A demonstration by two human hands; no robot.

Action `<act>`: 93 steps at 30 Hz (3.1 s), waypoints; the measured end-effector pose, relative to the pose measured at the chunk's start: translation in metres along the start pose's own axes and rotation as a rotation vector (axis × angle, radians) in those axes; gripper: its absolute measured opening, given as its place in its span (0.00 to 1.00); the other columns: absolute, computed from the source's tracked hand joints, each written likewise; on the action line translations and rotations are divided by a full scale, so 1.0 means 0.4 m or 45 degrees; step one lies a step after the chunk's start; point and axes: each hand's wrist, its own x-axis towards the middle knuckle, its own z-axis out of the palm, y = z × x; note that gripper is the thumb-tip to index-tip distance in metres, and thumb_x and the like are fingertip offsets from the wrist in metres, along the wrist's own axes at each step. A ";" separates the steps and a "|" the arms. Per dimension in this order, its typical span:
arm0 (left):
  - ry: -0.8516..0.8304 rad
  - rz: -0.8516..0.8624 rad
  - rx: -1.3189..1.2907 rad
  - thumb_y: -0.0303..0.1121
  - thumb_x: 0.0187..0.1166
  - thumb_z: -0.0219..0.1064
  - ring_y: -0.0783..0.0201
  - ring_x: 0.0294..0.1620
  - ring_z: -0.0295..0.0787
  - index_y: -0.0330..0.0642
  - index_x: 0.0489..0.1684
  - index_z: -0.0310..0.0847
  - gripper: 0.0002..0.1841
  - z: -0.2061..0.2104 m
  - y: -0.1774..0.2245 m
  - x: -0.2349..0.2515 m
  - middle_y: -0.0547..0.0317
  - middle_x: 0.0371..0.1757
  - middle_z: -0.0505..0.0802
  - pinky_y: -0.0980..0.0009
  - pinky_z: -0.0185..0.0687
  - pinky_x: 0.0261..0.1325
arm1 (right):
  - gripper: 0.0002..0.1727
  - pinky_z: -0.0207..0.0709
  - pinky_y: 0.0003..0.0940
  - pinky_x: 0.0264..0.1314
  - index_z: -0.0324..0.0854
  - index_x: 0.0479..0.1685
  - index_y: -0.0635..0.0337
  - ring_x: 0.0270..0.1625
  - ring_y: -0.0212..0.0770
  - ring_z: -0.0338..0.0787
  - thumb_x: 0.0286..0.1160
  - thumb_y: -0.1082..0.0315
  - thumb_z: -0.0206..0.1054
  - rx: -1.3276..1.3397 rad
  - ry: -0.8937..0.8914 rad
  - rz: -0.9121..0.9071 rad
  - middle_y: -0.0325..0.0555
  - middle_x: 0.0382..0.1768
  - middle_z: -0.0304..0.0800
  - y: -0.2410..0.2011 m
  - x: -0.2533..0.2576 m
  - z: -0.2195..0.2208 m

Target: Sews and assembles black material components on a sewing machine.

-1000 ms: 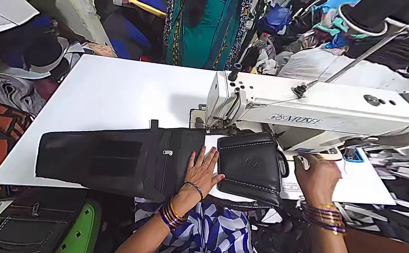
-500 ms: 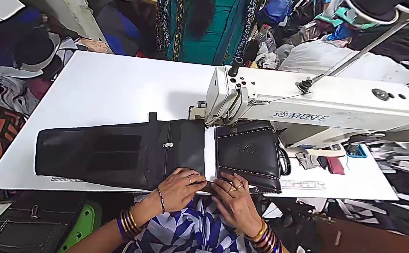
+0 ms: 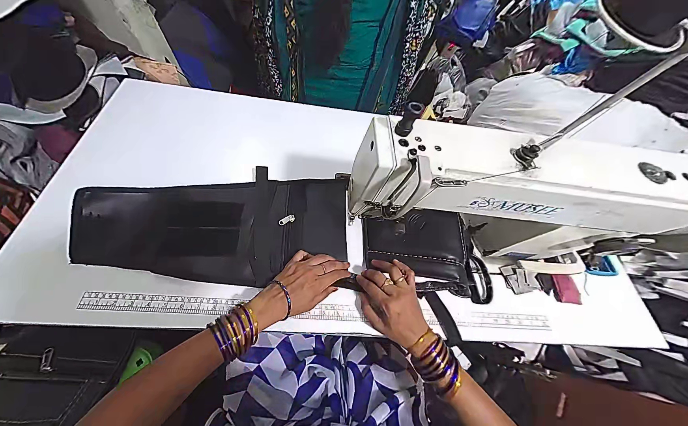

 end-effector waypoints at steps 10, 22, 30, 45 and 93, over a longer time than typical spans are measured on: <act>0.066 -0.080 0.011 0.31 0.89 0.53 0.50 0.74 0.86 0.46 0.66 0.89 0.19 -0.004 -0.050 0.060 0.60 0.73 0.90 0.42 0.77 0.63 | 0.18 0.69 0.66 0.71 0.94 0.45 0.59 0.65 0.61 0.89 0.72 0.63 0.58 -0.020 0.010 0.026 0.49 0.50 0.97 0.035 0.079 0.031; 0.193 -0.005 0.011 0.36 0.86 0.50 0.45 0.69 0.88 0.47 0.62 0.91 0.21 0.013 -0.108 0.088 0.57 0.68 0.93 0.38 0.77 0.59 | 0.11 0.87 0.52 0.52 0.90 0.44 0.75 0.46 0.59 0.95 0.72 0.76 0.65 -0.232 0.390 1.029 0.67 0.44 0.94 0.177 -0.127 -0.217; 0.177 -0.010 0.082 0.34 0.82 0.57 0.42 0.68 0.88 0.47 0.69 0.86 0.20 0.009 -0.099 0.096 0.53 0.67 0.92 0.36 0.77 0.57 | 0.17 0.76 0.69 0.56 0.92 0.44 0.69 0.55 0.69 0.91 0.79 0.62 0.66 -0.496 0.075 1.506 0.70 0.51 0.91 0.303 -0.188 -0.275; 0.127 -0.012 0.059 0.31 0.85 0.58 0.43 0.71 0.86 0.47 0.67 0.88 0.18 -0.002 -0.094 0.097 0.55 0.72 0.90 0.35 0.74 0.62 | 0.21 0.83 0.22 0.24 0.79 0.19 0.54 0.18 0.26 0.85 0.82 0.81 0.54 0.954 1.158 1.559 0.31 0.16 0.87 0.226 -0.207 -0.346; 0.000 -0.086 0.046 0.35 0.86 0.61 0.48 0.76 0.80 0.51 0.65 0.91 0.16 -0.046 -0.167 0.166 0.56 0.70 0.91 0.42 0.72 0.65 | 0.19 0.70 0.72 0.67 0.86 0.51 0.80 0.64 0.81 0.84 0.84 0.68 0.58 -0.586 0.214 1.224 0.85 0.58 0.83 0.284 -0.102 -0.295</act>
